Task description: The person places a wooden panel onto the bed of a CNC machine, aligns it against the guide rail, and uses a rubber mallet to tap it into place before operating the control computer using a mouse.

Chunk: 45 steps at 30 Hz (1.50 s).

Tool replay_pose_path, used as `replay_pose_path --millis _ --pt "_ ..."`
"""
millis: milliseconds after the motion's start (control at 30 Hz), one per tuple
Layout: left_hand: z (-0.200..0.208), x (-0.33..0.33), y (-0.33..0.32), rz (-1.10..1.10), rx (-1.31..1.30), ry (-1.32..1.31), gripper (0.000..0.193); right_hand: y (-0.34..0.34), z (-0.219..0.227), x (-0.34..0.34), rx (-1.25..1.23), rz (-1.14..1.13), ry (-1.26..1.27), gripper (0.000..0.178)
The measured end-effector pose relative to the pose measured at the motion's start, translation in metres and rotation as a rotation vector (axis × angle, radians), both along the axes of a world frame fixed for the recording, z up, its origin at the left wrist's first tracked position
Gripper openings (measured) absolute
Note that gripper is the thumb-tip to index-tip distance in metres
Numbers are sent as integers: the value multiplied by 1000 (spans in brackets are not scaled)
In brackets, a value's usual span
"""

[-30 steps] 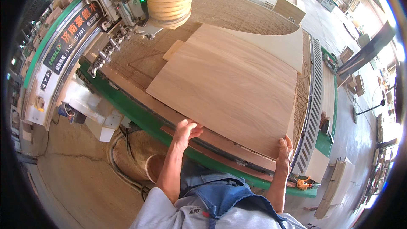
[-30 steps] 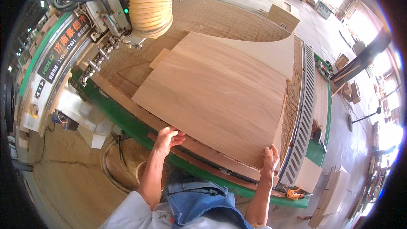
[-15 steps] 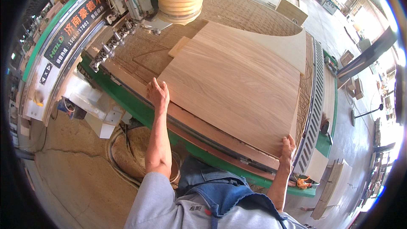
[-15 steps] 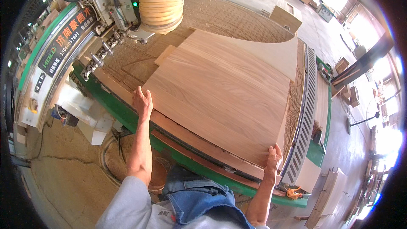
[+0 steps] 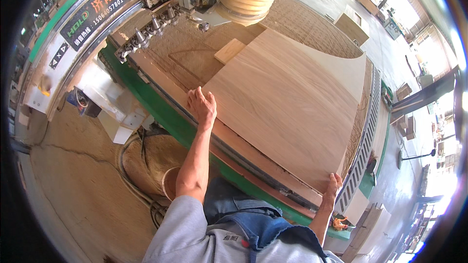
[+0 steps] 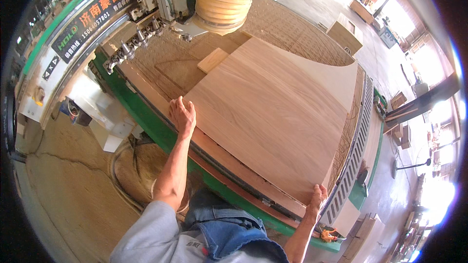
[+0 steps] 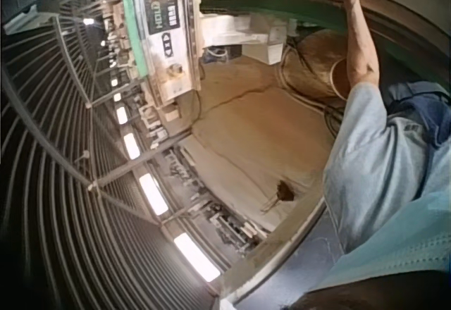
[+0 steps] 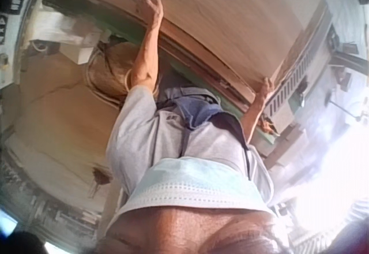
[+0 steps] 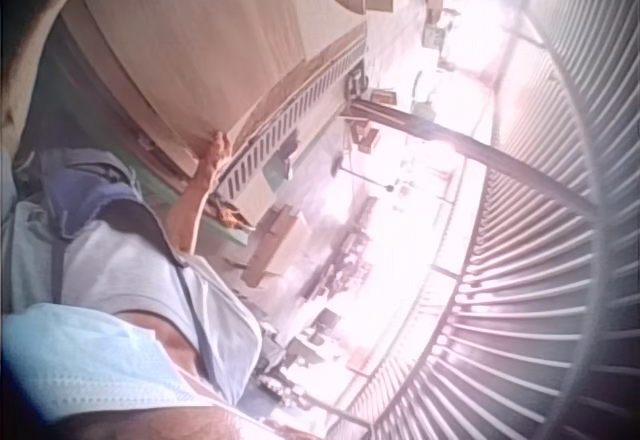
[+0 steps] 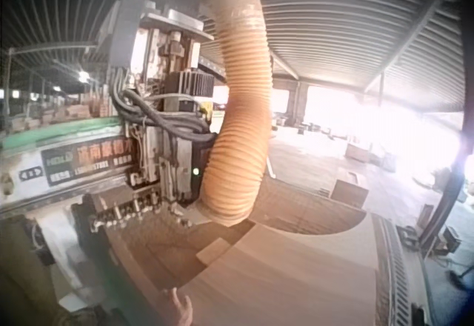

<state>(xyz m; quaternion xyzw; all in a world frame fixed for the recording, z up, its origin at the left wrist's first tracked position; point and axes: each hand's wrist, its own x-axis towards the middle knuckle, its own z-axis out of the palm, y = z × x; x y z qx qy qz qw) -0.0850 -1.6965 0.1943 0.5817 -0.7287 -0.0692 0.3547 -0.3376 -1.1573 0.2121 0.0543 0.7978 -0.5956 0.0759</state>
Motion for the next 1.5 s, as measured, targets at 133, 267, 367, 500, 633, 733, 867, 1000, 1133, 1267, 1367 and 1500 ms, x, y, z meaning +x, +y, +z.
replay_pose_path --millis 133,267,367,500,633,733,867,1000,1133,1267,1367,1500 --pt "-1 -3 -1 -9 -128 -41 41 2 -7 -2 25 -8 29 30" --pt "2 -3 -4 -35 -59 63 37 3 -9 -2 36 -9 16 29" --pt "4 -2 -5 -60 33 113 38 0 5 1 71 5 15 28" --pt "4 -5 -6 14 -6 -12 41 -1 46 -5 560 270 52 33" --pt "0 -7 -13 -17 -74 -24 35 -9 63 -12 680 234 648 40" --pt "-9 -9 -17 -35 40 -85 42 -13 44 0 783 91 501 45" --pt "-23 -7 -22 -67 67 -73 41 -14 12 41 869 -2 403 52" --pt "-27 -9 -27 -121 -33 -92 39 -25 -6 57 1015 -39 460 52" --pt "-22 -10 -22 -109 -21 -166 38 -28 -7 55 1058 -58 517 51" --pt "-20 -12 -20 -153 16 -300 41 -28 -7 54 1061 -53 537 52" --pt "-25 -17 -21 -185 -8 -379 43 -29 -9 54 1075 -40 549 55" --pt "-26 -23 -21 -190 -17 -370 44 -29 -11 53 1079 -33 559 58"
